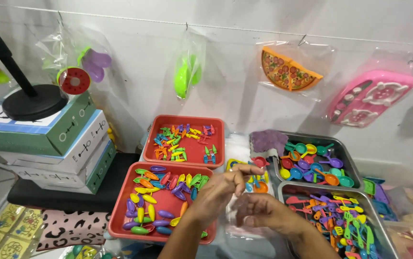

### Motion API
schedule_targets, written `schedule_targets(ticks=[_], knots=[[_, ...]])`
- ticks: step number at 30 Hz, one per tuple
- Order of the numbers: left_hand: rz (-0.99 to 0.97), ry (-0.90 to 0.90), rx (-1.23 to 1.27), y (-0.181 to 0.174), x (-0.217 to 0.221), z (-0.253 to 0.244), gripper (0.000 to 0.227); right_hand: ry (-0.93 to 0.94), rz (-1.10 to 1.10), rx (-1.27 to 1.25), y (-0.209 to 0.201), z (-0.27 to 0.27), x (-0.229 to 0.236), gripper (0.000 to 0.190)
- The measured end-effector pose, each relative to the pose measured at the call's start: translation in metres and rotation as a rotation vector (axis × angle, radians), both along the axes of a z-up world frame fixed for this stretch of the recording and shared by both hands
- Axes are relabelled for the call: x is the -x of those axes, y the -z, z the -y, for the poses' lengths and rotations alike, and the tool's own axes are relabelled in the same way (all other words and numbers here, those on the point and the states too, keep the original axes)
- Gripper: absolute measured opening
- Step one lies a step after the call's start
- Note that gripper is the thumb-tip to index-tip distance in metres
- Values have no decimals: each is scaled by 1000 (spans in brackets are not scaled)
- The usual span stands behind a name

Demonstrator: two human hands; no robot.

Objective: The person cleans a variety of small plastic toys using a cloth, including yellow blocks, blue figures, and colorful clips, before placing them into small plastic bags.

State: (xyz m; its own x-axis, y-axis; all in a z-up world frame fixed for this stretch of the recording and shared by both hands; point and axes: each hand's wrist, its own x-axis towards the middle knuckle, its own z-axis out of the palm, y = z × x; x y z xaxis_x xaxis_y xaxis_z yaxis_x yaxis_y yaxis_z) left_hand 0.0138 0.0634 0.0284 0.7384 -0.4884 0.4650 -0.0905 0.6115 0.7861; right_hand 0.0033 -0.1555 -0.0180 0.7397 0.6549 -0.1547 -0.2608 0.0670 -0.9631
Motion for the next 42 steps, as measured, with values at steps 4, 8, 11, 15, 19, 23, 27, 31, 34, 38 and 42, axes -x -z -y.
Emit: schedule_targets(ticks=[4, 8, 11, 15, 19, 23, 27, 31, 34, 38, 42], knots=[[-285, -136, -139, -4, -5, 12, 41, 167, 79, -18, 22, 11, -6, 11], [-561, -149, -98, 5, -13, 16, 101, 610, 73, 12, 29, 21, -9, 13], [-479, -224, -189, 4, -16, 18, 81, 690, 56, 40, 16, 22, -9, 9], [-295, -469, -285, 19, -15, 25, 25, 667, 79, 224, 2, 16, 1, 28], [-328, -526, -245, 24, -27, 11, 19, 654, 114, 267, -16, 22, -12, 48], [-364, -597, -328, 13, -29, -8, 20, 683, 635, 601, -24, 24, -38, 56], [-352, -601, -362, 12, -29, -12, 20, 293, 1084, 976, -29, -2, -78, 93], [-294, -603, -346, 14, -28, -15, 19, 77, 958, 1143, -14, -22, -117, 97], [-281, -577, -380, 14, -23, -22, 18, -17, 924, 1256, -2, -36, -130, 99], [-285, -534, -317, 14, -25, -25, 17, -20, 813, 1257, -6, -39, -133, 98], [-269, -543, -321, 17, -27, -28, 18, 297, 731, 988, 7, -23, -133, 96]])
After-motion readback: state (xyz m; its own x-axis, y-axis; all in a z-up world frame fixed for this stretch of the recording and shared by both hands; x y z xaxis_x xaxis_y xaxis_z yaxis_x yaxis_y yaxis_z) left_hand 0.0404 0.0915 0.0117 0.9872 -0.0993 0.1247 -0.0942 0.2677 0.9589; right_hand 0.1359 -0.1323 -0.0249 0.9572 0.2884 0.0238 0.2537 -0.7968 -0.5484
